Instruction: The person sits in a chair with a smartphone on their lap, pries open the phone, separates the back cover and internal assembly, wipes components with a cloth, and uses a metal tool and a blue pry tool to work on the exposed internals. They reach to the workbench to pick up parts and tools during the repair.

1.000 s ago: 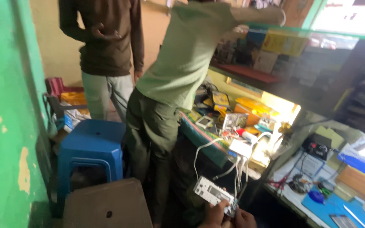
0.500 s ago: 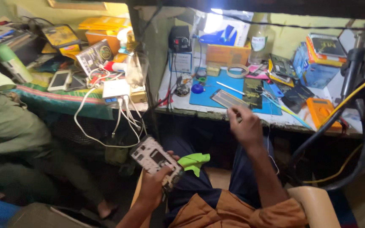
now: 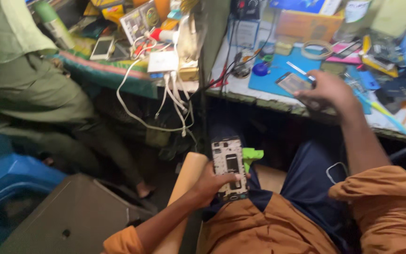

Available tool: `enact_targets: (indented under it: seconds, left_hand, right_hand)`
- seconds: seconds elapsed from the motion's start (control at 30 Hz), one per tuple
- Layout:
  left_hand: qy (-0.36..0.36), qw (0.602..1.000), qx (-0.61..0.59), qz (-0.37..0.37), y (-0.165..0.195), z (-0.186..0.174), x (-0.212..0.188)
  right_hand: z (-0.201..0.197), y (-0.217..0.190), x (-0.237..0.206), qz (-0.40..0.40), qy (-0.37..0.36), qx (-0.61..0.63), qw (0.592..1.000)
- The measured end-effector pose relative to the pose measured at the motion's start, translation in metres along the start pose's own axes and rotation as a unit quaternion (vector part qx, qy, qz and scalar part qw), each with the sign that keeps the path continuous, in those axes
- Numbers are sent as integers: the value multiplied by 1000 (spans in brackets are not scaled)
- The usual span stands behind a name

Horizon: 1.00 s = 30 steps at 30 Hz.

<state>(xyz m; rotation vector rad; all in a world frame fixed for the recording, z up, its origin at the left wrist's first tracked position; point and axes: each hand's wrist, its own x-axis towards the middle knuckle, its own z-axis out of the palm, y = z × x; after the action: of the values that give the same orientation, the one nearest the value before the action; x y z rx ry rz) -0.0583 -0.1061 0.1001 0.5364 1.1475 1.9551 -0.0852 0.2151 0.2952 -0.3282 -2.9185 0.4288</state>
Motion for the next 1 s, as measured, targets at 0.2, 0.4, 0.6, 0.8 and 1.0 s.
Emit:
enact_targets:
  seconds: [0.2, 0.4, 0.6, 0.8, 1.0]
  left_hand:
    - [0, 997, -52, -57, 15, 14, -9]
    - [-41, 982, -105, -149, 5, 71, -29]
    - [-102, 976, 10, -194, -18, 120, -54]
    - [-141, 935, -76, -318, -35, 124, -69]
    - [-158, 922, -87, -343, -35, 118, -63]
  right_hand:
    - [7, 16, 8, 85, -47, -14, 995]
    - [25, 8, -88, -125, -15, 97, 987]
    - [56, 11, -244, 3, -224, 363, 904]
    - [87, 32, -310, 217, -274, 422, 837]
    - [93, 37, -329, 180, -222, 429, 857]
